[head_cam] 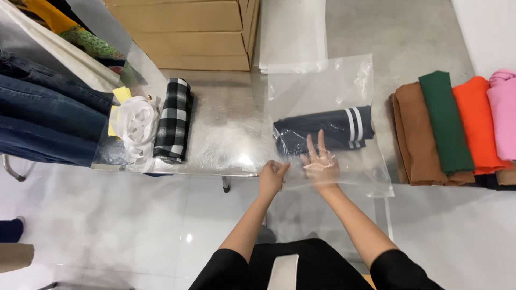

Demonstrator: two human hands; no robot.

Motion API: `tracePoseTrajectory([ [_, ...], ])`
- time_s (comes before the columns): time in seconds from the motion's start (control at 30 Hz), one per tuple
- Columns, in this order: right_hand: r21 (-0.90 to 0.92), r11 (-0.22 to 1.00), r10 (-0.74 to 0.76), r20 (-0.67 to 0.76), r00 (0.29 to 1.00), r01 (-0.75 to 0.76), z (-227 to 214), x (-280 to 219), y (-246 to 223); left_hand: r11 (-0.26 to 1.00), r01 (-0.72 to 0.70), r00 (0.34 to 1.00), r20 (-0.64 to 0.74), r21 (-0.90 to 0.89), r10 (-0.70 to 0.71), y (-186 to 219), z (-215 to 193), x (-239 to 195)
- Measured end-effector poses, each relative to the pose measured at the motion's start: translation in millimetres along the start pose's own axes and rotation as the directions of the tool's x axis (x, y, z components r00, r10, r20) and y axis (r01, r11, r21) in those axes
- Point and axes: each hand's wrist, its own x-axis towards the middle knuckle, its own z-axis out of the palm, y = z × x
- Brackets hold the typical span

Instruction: The person places a folded navy blue garment into a clear plastic bag on a metal table. They then place the bagged item into a cardboard box, close the box, and secure it by wrapping a white ribbon around it.

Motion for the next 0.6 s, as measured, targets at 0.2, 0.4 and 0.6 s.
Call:
tracePoseTrajectory([
  [0.2,0.032,0.996,0.077,0.088,0.993,-0.080,-19,37,-15,0.995,0.013,1.000,0.026,-0.094,-0.010,17,2,-14],
  [0.4,-0.063,0.995,0.077,0.096,0.992,-0.071,-25,87,-29,0.990,0.017,1.000,0.015,-0.142,-0.015,17,-20,-24],
  [0.6,0.006,0.999,-0.042,-0.008,0.999,0.042,-12,116,-35,0.993,0.009,1.000,0.016,-0.119,-0.008,22,-46,-26],
])
